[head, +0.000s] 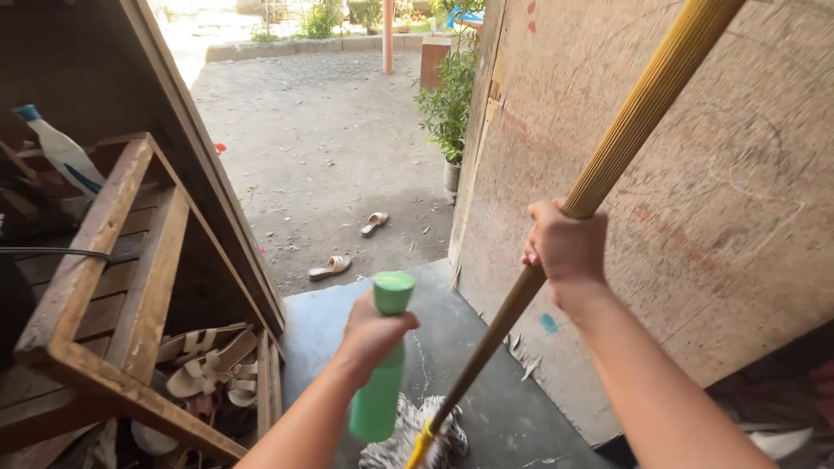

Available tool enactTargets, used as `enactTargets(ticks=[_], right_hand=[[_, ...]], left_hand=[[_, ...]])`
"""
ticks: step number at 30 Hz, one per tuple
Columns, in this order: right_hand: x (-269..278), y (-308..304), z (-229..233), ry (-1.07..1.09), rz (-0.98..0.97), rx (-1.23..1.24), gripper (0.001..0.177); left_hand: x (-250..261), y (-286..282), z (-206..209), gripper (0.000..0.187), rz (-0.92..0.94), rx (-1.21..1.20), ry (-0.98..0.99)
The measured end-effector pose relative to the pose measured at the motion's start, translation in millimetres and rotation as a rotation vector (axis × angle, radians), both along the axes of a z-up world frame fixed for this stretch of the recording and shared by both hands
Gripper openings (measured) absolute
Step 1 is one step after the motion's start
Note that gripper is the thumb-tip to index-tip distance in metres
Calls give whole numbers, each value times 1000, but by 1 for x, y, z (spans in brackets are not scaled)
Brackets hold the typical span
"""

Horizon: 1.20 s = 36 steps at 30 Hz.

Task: Mopping the floor in a transition area between a mudroom and an outdoor yard.

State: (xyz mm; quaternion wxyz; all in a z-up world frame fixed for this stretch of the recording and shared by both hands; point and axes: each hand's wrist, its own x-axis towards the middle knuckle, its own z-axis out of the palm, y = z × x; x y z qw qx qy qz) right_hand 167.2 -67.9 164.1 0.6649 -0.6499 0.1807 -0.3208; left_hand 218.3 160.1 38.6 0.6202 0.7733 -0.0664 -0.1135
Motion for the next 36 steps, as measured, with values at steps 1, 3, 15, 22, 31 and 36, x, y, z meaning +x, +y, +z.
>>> enactTargets(ticks=[1, 3, 15, 22, 31, 36], right_hand=[[0, -2, 0, 2, -1, -4, 29], [3, -11, 1, 54, 22, -49, 28], [-27, -12, -60, -62, 61, -48, 36], [-22, -33, -38, -148, -1, -70, 39], [-30, -45, -36, -276, -33, 9, 39], [-20, -55, -30, -334, -7, -2, 39]], left_hand=[[4, 2, -7, 33, -1, -4, 2], [9, 3, -20, 34, 85, 32, -46], [-19, -42, -36, 32, 269, 428, 32], [-20, -57, -44, 26, 255, 323, 37], [-28, -62, -32, 24, 275, 347, 49], [-29, -62, -27, 23, 302, 362, 4]])
